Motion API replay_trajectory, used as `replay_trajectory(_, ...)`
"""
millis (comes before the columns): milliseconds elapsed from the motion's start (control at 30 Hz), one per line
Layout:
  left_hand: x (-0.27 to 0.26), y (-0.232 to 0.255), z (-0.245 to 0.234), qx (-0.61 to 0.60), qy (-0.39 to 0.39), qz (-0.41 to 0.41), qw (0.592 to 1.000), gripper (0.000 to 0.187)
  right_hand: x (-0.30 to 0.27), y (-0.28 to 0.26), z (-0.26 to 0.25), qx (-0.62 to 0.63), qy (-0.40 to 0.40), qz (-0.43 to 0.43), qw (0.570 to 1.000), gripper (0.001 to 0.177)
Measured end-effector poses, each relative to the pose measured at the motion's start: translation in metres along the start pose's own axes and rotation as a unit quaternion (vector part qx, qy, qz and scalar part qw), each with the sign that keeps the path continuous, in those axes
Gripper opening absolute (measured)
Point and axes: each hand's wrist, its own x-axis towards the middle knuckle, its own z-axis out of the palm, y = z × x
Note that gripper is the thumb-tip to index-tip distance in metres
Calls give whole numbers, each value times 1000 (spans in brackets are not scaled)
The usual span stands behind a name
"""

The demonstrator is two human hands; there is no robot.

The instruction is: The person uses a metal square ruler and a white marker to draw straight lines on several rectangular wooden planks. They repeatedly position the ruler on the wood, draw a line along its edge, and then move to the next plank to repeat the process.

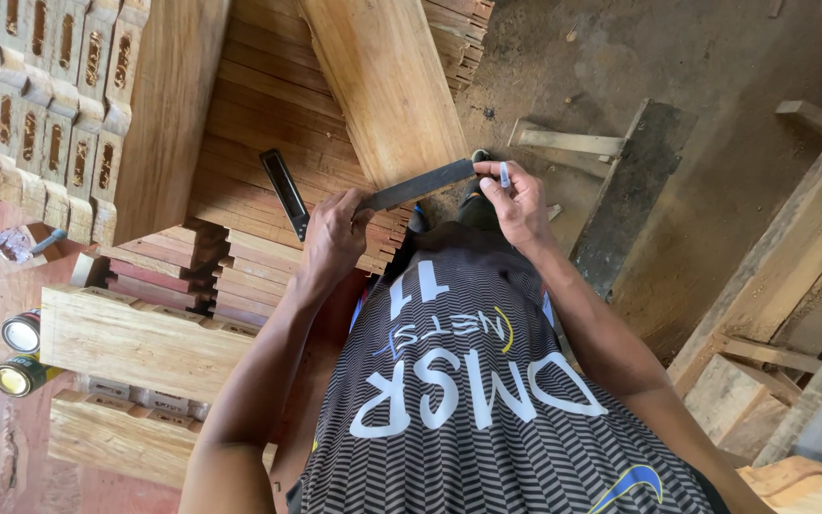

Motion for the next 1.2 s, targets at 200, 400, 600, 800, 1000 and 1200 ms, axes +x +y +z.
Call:
replay_trajectory(200, 0, 4, -2, 7, 8, 2, 1000, 16, 2, 14, -6, -27, -17, -5, 999, 17)
replay_trajectory(400, -1, -1, 0, -2, 26, 8, 1000, 12, -3, -11, -1, -28, 18, -10, 999, 16)
replay_trajectory(600, -2, -5, 1, -5, 41, 11, 999, 13, 1, -11, 16, 220, 3, 7, 976, 42)
replay_trajectory(800, -5, -8, 4, -16, 34, 6, 999, 10, -6, -28, 38, 93, -206, 14, 974, 79)
replay_trajectory(1000, -4, 0, -8, -4, 18, -4, 1000, 11, 2, -45, 55, -73, -207, -148, 964, 11)
replay_trajectory(1200, -3, 4, -13, -9, -2, -8, 1000, 9, 4, -28, 59, -138, -183, -235, 944, 8)
